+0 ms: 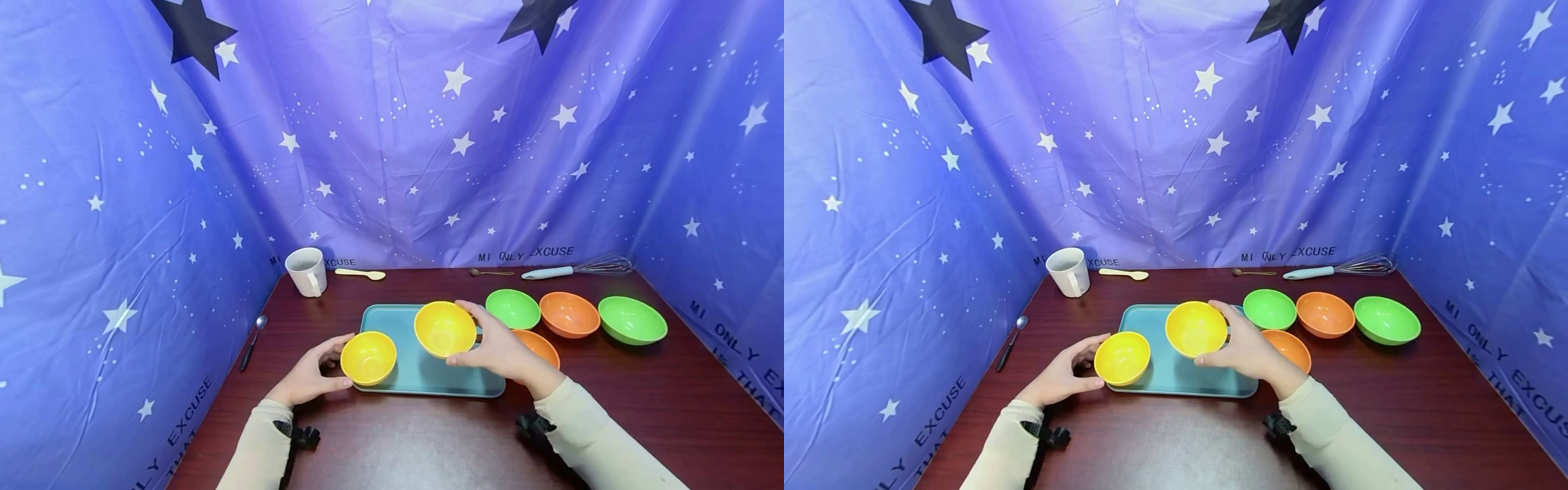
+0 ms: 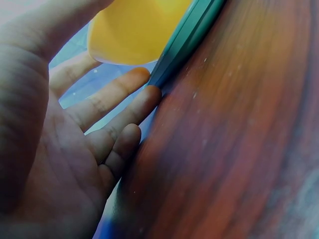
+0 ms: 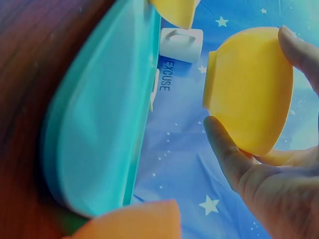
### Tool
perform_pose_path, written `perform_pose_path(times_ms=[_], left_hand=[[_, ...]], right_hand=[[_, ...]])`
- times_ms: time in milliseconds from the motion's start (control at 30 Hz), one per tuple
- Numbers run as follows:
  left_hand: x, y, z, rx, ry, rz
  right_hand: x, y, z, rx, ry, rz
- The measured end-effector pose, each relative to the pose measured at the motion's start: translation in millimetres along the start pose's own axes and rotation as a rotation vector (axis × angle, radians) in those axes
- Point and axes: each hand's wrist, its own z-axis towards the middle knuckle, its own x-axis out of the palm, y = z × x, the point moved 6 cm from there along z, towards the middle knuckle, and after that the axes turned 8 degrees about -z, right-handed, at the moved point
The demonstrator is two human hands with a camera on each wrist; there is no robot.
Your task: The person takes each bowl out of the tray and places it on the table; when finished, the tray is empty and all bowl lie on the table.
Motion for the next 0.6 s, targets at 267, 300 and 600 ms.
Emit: perform_pose_path(times_ms=[267, 300, 600], left_hand=[[-2.2, -1.8, -1.6, -0.036, -0.009, 0.047], [-3.0, -2.3, -2.1, -0.049, -0.010, 0.059], [-8.5, -0.1, -6.7, -0.093, -0.029, 0.126]], right_hand=[[-23, 1, -6, -0.026, -0.031, -0.014], [-26, 1, -7, -0.027, -0.035, -0.023], [-50, -11, -20, -0.004, -0.079, -0.077]])
